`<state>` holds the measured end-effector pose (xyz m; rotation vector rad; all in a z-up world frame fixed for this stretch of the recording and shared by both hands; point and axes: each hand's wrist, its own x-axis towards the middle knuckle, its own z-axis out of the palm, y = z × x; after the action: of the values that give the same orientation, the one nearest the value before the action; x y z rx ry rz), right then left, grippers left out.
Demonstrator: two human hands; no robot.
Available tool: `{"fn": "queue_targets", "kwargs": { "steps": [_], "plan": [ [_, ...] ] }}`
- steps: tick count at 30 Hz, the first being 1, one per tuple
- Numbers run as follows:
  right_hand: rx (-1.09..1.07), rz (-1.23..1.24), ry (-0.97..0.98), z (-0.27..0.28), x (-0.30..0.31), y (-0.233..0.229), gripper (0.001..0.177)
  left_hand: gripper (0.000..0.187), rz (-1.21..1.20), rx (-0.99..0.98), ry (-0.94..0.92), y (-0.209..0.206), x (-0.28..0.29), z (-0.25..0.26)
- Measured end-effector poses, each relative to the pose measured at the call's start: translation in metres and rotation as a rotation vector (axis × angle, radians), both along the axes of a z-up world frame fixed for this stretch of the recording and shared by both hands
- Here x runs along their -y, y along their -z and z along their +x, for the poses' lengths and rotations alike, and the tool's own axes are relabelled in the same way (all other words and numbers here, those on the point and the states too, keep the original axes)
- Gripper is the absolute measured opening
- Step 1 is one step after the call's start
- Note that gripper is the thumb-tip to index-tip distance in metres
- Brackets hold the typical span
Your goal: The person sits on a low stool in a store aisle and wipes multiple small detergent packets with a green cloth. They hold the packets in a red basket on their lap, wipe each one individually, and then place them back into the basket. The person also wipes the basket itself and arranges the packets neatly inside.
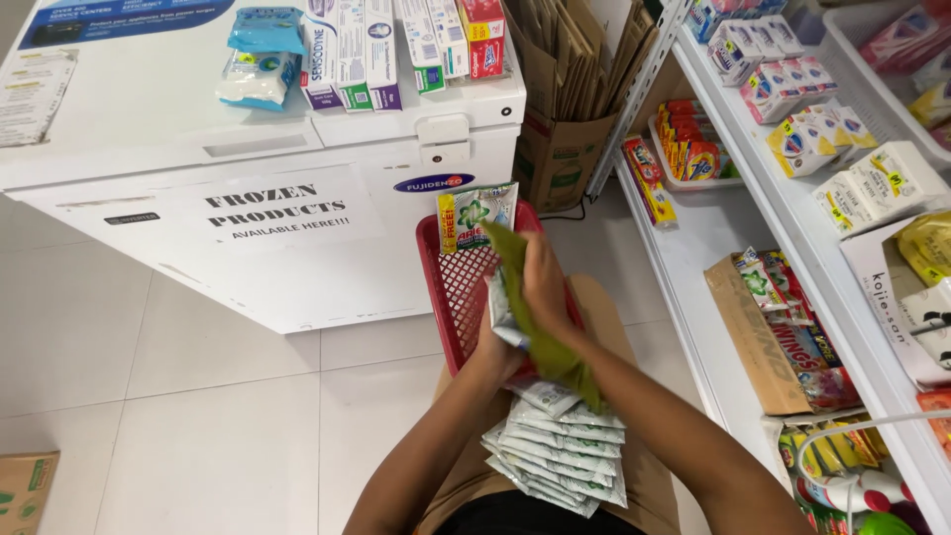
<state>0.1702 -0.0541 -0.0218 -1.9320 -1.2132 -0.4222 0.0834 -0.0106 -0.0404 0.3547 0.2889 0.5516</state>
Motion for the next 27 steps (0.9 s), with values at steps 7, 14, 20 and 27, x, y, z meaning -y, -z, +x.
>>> {"fn": "queue_targets", "kwargs": {
  "steps": [7, 14, 20, 27],
  "plan": [
    [-0.192, -0.199, -0.246, -0.033, 0.013, 0.046, 0.064, 0.065, -0.208, -0.071, 0.071, 0.032, 0.009, 0.0],
    [-0.557, -0.12, -0.056, -0.012, 0.004, -0.042, 0.055, 0.067, 0.225, -0.388, -0.139, 0.013, 0.011, 0.02],
    [-1.143, -0.092, -0.111, -0.05, 0.024, -0.058, 0.051, 0.085, 0.929, -0.901, -0.459, 0.054, -0.05, 0.057],
    [-0.605, -0.433, -0.395, 0.057, 0.046, 0.163, 0.056, 0.115, 1.025, -1.15, -0.458, 0.045, -0.12, 0.074]
  ]
}}
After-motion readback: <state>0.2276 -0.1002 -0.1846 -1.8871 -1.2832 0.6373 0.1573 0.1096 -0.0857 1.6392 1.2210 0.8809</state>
